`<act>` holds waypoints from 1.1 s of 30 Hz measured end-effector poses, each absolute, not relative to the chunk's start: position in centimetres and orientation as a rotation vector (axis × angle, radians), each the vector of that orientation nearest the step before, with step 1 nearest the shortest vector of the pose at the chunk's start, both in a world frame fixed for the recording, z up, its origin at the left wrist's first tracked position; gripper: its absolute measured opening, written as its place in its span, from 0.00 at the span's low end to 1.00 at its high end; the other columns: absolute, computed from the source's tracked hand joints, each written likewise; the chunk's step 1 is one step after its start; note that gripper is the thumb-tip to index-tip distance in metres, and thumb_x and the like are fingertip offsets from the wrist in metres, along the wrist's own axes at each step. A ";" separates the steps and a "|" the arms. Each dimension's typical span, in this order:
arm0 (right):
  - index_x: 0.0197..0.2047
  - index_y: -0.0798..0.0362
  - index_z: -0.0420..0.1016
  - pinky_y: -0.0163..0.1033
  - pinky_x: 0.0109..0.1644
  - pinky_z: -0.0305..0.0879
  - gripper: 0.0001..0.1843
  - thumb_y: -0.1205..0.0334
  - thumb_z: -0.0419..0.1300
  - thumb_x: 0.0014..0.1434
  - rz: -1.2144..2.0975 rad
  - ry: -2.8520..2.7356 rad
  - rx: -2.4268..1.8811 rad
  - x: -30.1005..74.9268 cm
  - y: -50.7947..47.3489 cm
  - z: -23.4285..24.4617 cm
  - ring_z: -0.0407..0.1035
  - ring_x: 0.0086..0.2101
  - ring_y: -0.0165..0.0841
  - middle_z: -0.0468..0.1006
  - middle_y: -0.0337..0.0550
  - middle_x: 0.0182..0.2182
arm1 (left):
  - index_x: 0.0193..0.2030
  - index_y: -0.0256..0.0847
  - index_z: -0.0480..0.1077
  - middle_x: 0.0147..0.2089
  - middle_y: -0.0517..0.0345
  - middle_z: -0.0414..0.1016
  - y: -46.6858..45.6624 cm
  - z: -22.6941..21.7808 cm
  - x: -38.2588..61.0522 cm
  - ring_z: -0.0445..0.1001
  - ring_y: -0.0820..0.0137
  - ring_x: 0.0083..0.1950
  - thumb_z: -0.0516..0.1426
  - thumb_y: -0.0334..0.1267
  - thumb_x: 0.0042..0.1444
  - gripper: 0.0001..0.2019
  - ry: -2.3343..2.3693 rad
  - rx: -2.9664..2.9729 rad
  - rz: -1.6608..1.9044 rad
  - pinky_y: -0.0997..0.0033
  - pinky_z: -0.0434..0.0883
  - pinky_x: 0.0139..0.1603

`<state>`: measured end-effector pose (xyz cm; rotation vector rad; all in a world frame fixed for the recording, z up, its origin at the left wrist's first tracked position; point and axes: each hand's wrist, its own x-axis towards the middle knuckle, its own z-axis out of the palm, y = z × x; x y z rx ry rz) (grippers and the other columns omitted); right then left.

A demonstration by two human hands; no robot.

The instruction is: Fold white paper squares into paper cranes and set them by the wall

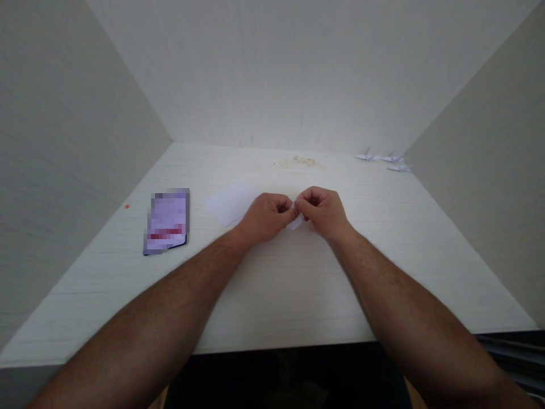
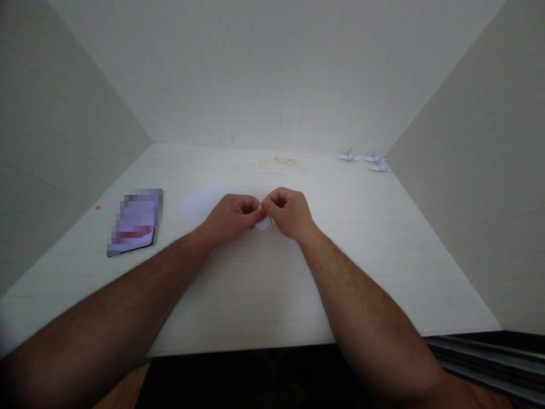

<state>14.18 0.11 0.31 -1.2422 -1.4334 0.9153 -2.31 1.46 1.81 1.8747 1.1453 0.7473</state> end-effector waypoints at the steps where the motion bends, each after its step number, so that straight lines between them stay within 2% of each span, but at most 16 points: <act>1: 0.26 0.52 0.72 0.33 0.23 0.57 0.09 0.58 0.63 0.53 0.912 -1.441 -1.244 14.2 0.1 0.3 0.61 0.19 0.25 0.71 0.34 0.18 | 0.23 0.37 0.71 0.20 0.62 0.67 1.5 1.8 -2.3 0.59 0.78 0.22 0.59 0.46 0.55 0.16 1.161 1.871 0.751 0.77 0.53 0.23; 7: 0.27 0.53 0.72 0.33 0.22 0.56 0.08 0.59 0.61 0.54 0.909 -1.529 -1.315 14.3 0.4 0.2 0.63 0.18 0.25 0.71 0.34 0.16 | 0.25 0.36 0.73 0.20 0.60 0.70 1.7 1.7 -2.4 0.62 0.77 0.22 0.60 0.46 0.54 0.15 1.202 1.843 0.734 0.77 0.55 0.22; 14: 0.32 0.53 0.74 0.33 0.24 0.62 0.03 0.63 0.61 0.53 0.948 -1.528 -1.265 14.5 0.6 -0.1 0.67 0.21 0.26 0.74 0.35 0.21 | 0.25 0.37 0.73 0.20 0.60 0.71 1.9 1.4 -2.6 0.64 0.76 0.21 0.61 0.45 0.52 0.13 1.170 1.759 0.758 0.76 0.56 0.22; 22: 0.38 0.54 0.76 0.36 0.31 0.67 0.08 0.63 0.62 0.52 0.818 -1.608 -1.223 14.5 0.7 -0.8 0.70 0.28 0.29 0.78 0.40 0.30 | 0.24 0.37 0.73 0.19 0.61 0.70 1.8 1.9 -2.4 0.65 0.76 0.21 0.61 0.42 0.52 0.11 1.244 1.738 0.809 0.76 0.58 0.22; 27: 0.36 0.53 0.75 0.35 0.29 0.63 0.07 0.62 0.64 0.52 0.777 -1.625 -1.283 14.4 0.5 -0.9 0.68 0.25 0.27 0.76 0.37 0.25 | 0.23 0.37 0.72 0.19 0.60 0.71 1.8 1.9 -2.4 0.63 0.77 0.20 0.60 0.41 0.52 0.12 1.285 1.814 0.871 0.76 0.57 0.22; 33: 0.35 0.54 0.74 0.33 0.24 0.63 0.08 0.64 0.65 0.50 1.026 -1.478 -1.205 14.3 0.6 -0.4 0.67 0.21 0.25 0.74 0.35 0.22 | 0.24 0.37 0.73 0.20 0.60 0.71 1.8 1.8 -2.4 0.65 0.76 0.21 0.61 0.43 0.52 0.12 1.244 1.769 0.892 0.76 0.58 0.22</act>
